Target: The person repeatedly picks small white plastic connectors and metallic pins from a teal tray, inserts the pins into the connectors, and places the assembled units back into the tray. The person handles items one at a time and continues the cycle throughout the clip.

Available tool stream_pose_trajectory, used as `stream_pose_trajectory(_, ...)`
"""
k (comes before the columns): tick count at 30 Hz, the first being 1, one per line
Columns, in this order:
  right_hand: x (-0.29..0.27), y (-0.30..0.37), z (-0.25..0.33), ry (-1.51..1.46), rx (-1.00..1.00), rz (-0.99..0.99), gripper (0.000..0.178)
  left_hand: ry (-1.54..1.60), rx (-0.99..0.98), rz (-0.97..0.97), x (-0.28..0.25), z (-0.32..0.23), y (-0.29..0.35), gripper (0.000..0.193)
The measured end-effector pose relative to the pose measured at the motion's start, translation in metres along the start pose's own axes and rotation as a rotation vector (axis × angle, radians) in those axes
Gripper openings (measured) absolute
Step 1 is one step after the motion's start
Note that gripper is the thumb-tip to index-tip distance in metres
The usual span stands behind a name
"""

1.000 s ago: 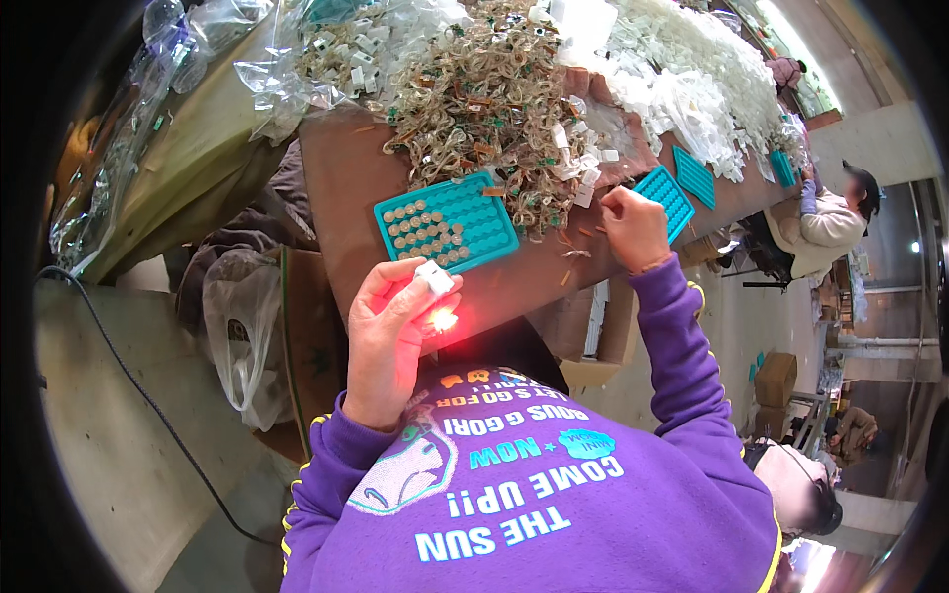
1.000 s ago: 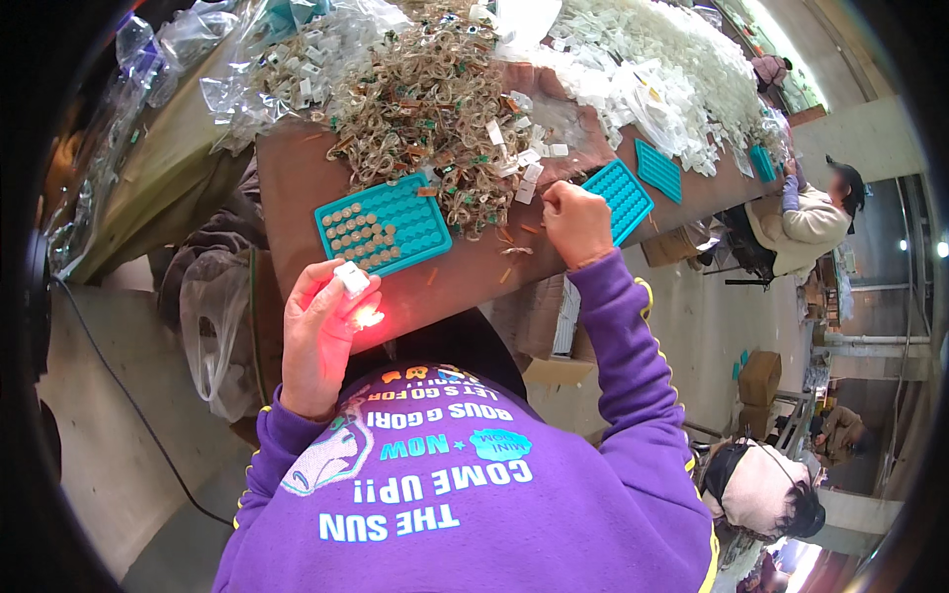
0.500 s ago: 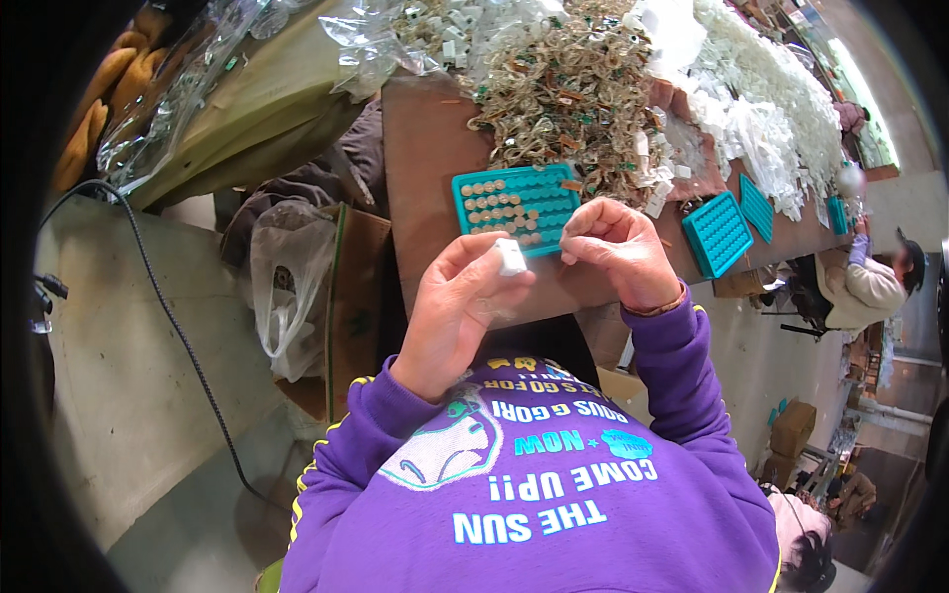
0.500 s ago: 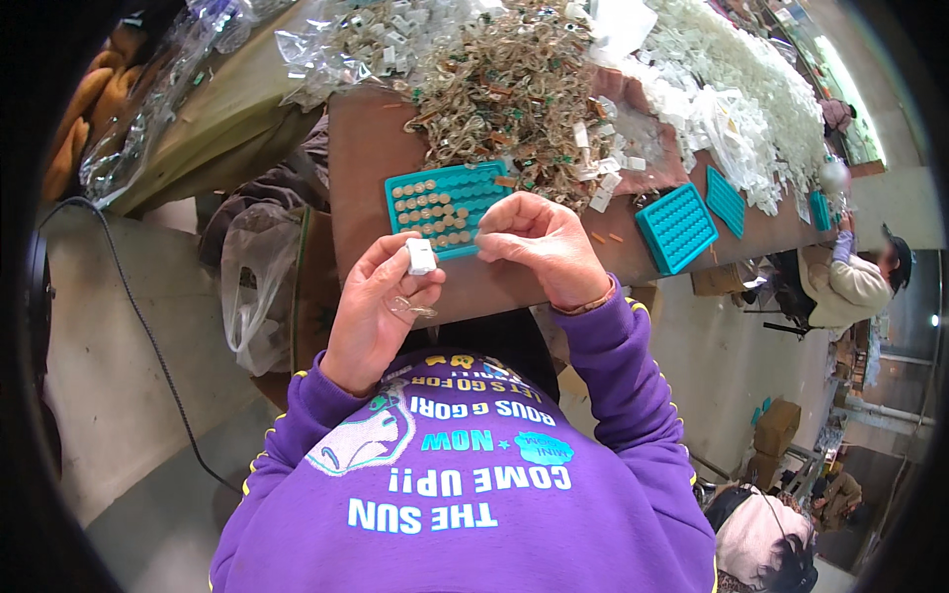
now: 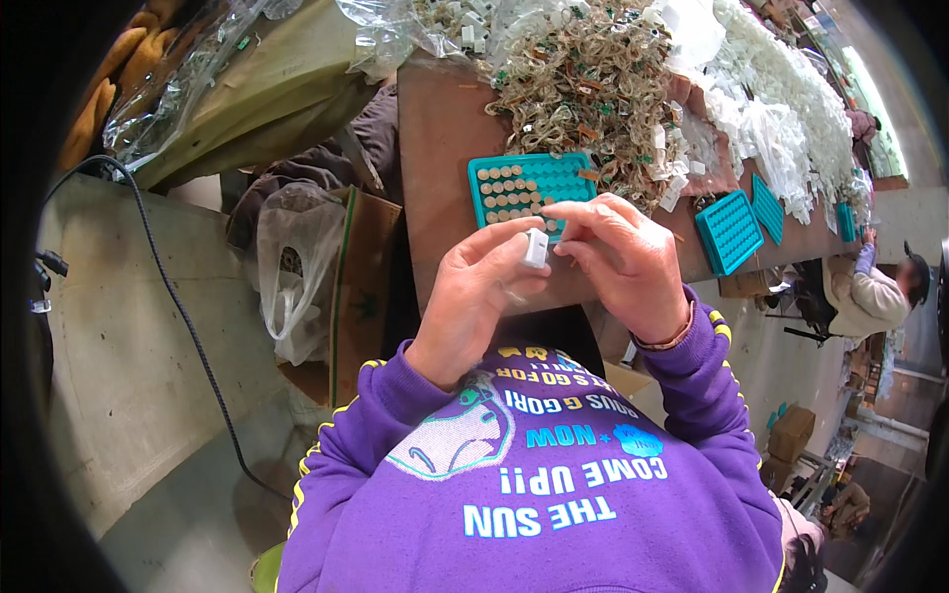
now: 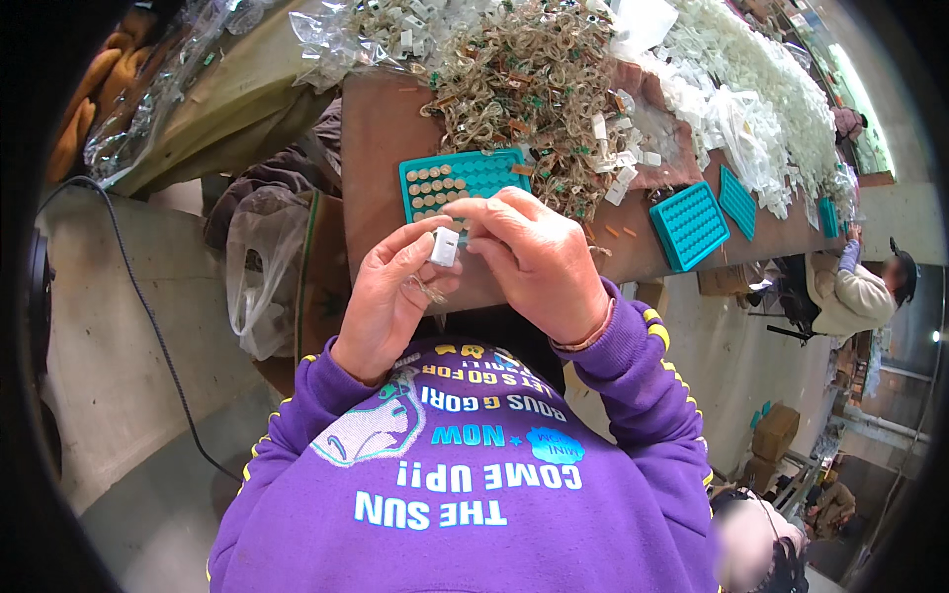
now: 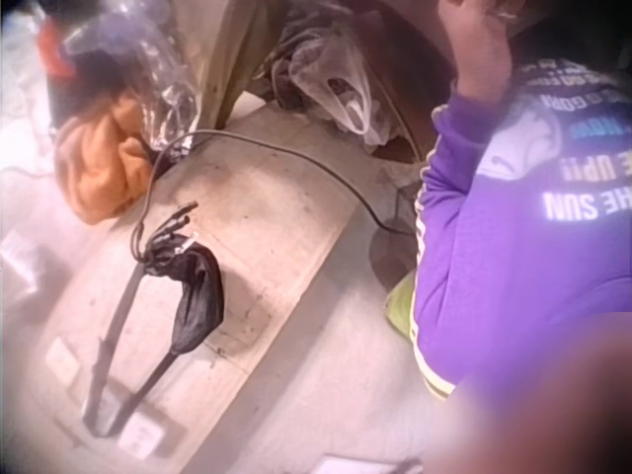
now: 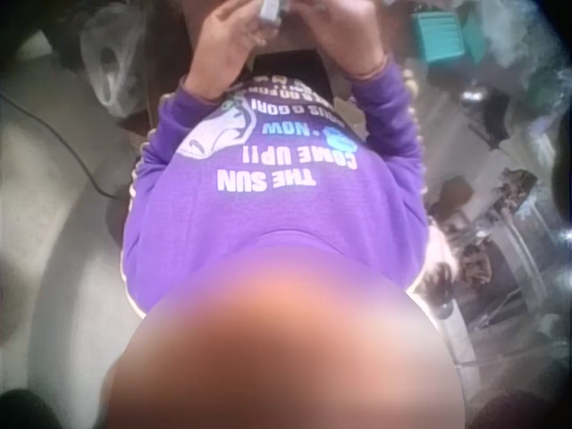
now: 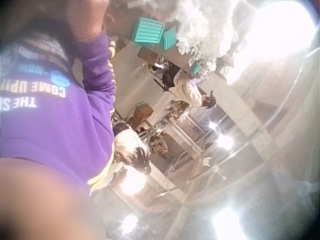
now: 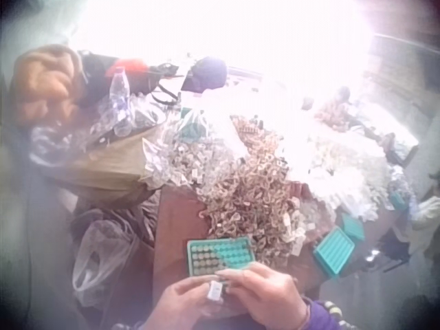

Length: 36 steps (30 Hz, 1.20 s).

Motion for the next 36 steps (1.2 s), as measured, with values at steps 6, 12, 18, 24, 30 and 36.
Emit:
stream_pose_trajectory(6, 0.004, -0.008, 0.017, 0.152, -0.069, 0.084, 0.044, -0.118, 0.017, -0.044, 0.003, -0.003, 0.002, 0.029)
stream_pose_trajectory(12, 0.013, -0.005, 0.024, 0.28, -0.078, 0.201, 0.04, -0.365, 0.149, -0.113, 0.005, -0.012, 0.004, 0.024)
stream_pose_trajectory(18, 0.01, -0.004, 0.019, 0.143, -0.067, 0.053, 0.028, -0.33, 0.135, -0.113, 0.001, -0.01, 0.005, 0.023)
stream_pose_trajectory(24, -0.004, 0.007, 0.002, -0.029, 0.062, -0.126, 0.013, -0.075, 0.015, -0.045, 0.002, -0.001, 0.003, 0.028)
stream_pose_trajectory(30, 0.002, 0.013, 0.007, 0.06, 0.022, -0.147, 0.013, -0.035, -0.032, -0.031, 0.006, 0.007, 0.001, 0.031)
stream_pose_trajectory(36, 0.006, 0.023, 0.007, 0.034, 0.054, -0.29, 0.011, 0.01, -0.042, -0.034, 0.013, 0.009, 0.002, 0.032)
Point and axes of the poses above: each hand's wrist, its own y-axis away from the middle knuckle, its own x-axis out of the palm, z = x × y, the point moved 9 cm from there along -y, towards the middle knuckle, and after that the axes turned 6 degrees about -x, right-handed, at the moved point
